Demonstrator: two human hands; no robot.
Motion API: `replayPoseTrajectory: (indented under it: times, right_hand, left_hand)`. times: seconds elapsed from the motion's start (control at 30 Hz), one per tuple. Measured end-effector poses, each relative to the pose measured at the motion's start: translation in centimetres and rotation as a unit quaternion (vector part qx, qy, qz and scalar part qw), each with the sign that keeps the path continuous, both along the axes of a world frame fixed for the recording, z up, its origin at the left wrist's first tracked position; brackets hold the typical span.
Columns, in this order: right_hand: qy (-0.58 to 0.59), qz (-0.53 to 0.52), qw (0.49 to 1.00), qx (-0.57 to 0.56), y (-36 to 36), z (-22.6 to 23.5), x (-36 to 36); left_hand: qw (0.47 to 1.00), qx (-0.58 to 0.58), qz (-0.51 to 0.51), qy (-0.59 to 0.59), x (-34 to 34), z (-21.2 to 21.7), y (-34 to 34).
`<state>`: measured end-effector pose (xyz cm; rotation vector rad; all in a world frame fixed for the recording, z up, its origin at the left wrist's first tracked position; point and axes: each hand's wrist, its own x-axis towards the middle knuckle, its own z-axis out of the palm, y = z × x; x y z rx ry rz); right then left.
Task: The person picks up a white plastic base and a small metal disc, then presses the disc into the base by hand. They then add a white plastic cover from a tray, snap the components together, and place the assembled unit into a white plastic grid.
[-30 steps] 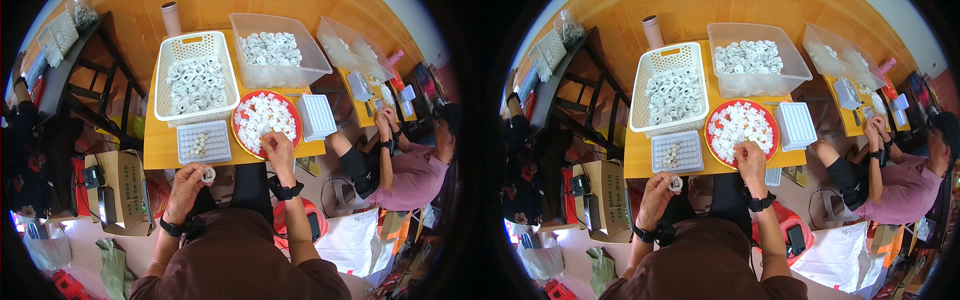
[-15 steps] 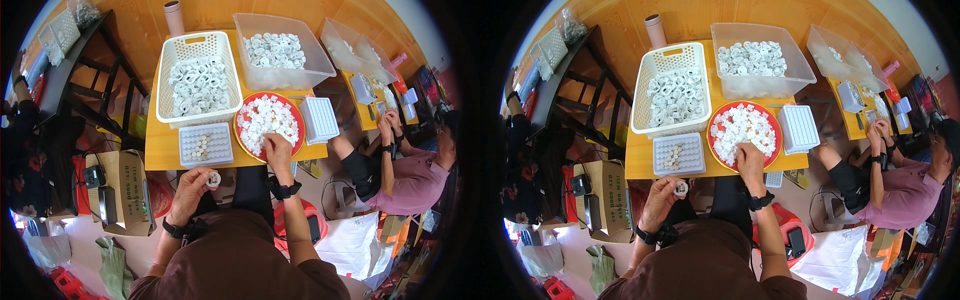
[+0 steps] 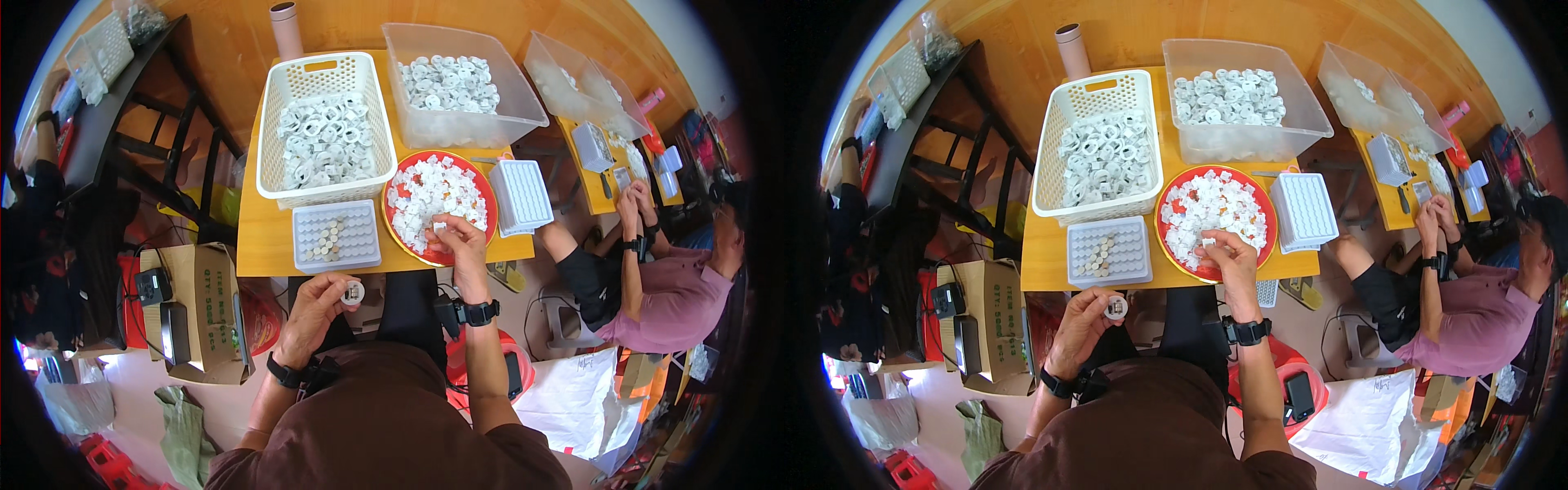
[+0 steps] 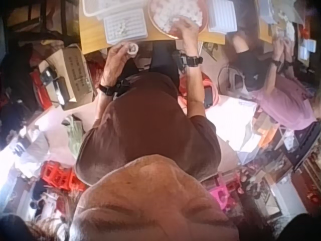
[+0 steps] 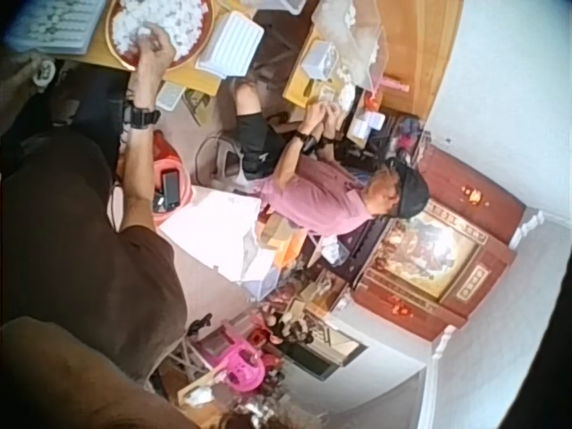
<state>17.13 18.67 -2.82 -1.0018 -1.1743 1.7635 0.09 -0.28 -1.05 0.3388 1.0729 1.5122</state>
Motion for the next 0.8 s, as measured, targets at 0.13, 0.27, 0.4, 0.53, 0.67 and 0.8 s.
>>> replayPoseTrajectory:
  times: [0.13,0.27,0.4,0.53,0.67,0.8]
  right_hand:
    - [0.02,0.032,0.999,-0.003,-1.4,1.7,-0.8]
    - [0.04,0.069,0.996,0.027,-2.9,2.7,-1.5]
    - [0.017,0.131,0.99,0.047,-4.6,3.6,-2.2]
    - [0.0,0.195,0.974,0.115,-6.6,5.2,-3.0]
    - [-0.069,0.246,0.932,0.257,-7.9,6.1,-3.8]
    - [-0.125,0.257,0.876,0.389,-8.0,6.8,-4.4]
  left_hand:
    - [1.0,0.006,0.009,-0.009,0.0,0.1,0.0]
    - [1.0,0.004,0.008,-0.014,-0.2,0.3,0.3]
    - [1.0,0.011,0.005,-0.018,-0.3,0.3,0.4]
    - [1.0,0.019,0.004,-0.023,-0.3,0.2,0.4]
    - [0.999,0.038,-0.002,-0.034,-0.4,0.2,0.1]
    - [0.998,0.046,-0.01,-0.041,-0.6,-0.2,0.0]
